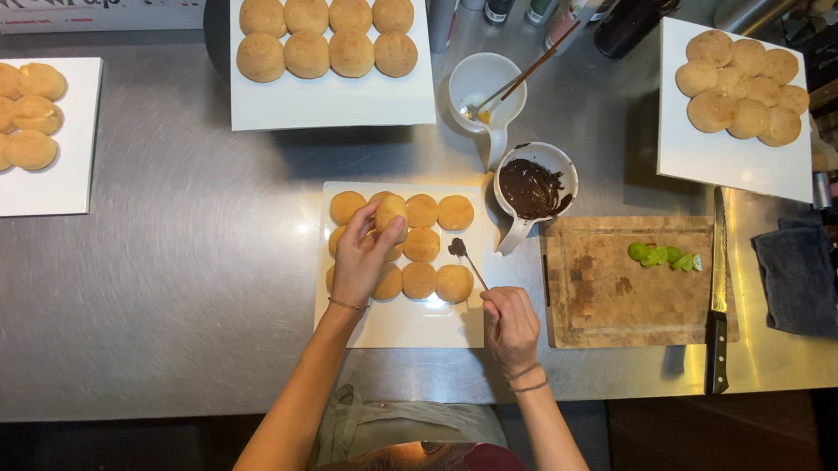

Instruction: The person fills puff pastries with chocolate sauce using a spoon, handling each pastry one at a time and arranging them in a grid on a white square tray. The person then moves the trays around the stainless steel counter and finally moves a small white bag to a separate counter next to a sink.

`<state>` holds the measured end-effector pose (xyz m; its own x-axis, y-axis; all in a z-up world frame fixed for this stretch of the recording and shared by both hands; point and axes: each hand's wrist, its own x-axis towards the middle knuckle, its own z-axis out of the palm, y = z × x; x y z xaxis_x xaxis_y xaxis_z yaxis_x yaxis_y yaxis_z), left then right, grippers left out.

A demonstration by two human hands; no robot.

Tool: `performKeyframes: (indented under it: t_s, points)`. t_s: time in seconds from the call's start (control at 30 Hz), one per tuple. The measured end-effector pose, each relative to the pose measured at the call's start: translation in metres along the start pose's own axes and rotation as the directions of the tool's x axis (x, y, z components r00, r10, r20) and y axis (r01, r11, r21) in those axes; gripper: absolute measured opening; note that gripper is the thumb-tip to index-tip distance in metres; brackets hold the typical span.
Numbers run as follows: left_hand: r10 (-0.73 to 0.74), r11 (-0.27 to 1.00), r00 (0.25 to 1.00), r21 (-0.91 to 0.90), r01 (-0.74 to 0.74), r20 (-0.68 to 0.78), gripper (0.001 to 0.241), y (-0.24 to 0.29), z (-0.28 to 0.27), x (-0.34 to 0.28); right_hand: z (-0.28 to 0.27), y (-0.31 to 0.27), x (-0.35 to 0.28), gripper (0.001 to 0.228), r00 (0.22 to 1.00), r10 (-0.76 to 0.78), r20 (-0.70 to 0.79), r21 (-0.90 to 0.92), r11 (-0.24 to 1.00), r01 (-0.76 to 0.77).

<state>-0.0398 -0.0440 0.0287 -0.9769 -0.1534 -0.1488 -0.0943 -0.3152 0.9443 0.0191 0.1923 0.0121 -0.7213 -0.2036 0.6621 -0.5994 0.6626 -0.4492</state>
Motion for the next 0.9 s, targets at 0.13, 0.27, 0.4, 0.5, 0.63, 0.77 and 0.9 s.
performKeyframes:
  t_s: [0.13,0.27,0.4,0.5,0.63,0.77,0.9]
  points:
    - [-0.001,1.0,1.0,0.011,0.001,0.009,0.055,-0.006,0.0,0.002,-0.001,0.004,-0.001,0.009,1.0,0.017,-0.015,-0.031,0.999,-0.017]
    - [-0.002,1.0,1.0,-0.006,0.002,0.008,0.058,-0.012,0.0,0.004,-0.003,0.007,-0.005,0.01,0.996,0.054,-0.067,-0.027,0.998,-0.056]
    - [0.037,0.999,0.999,-0.019,-0.036,0.032,0.055,-0.013,0.002,0.006,0.001,0.016,-0.016,0.025,0.904,0.384,-0.19,0.089,0.923,-0.373]
    - [0.069,0.997,0.997,-0.033,-0.068,0.02,0.056,-0.009,0.003,0.006,0.005,0.038,-0.023,0.034,0.612,0.749,-0.252,0.54,0.634,-0.554]
    - [0.02,0.999,1.0,0.025,-0.02,0.003,0.056,0.002,0.005,0.006,-0.004,0.089,-0.021,0.037,0.366,0.927,-0.086,0.911,0.221,-0.347]
    - [-0.046,0.936,0.998,0.35,0.032,0.033,0.063,-0.001,0.021,0.003,-0.01,0.131,0.006,0.037,0.347,0.929,-0.127,0.931,0.232,-0.281]
    - [0.153,0.562,0.954,0.771,-0.297,0.256,0.065,-0.023,0.049,0.007,-0.002,0.138,0.042,0.031,0.448,0.891,-0.066,0.861,0.278,-0.425]
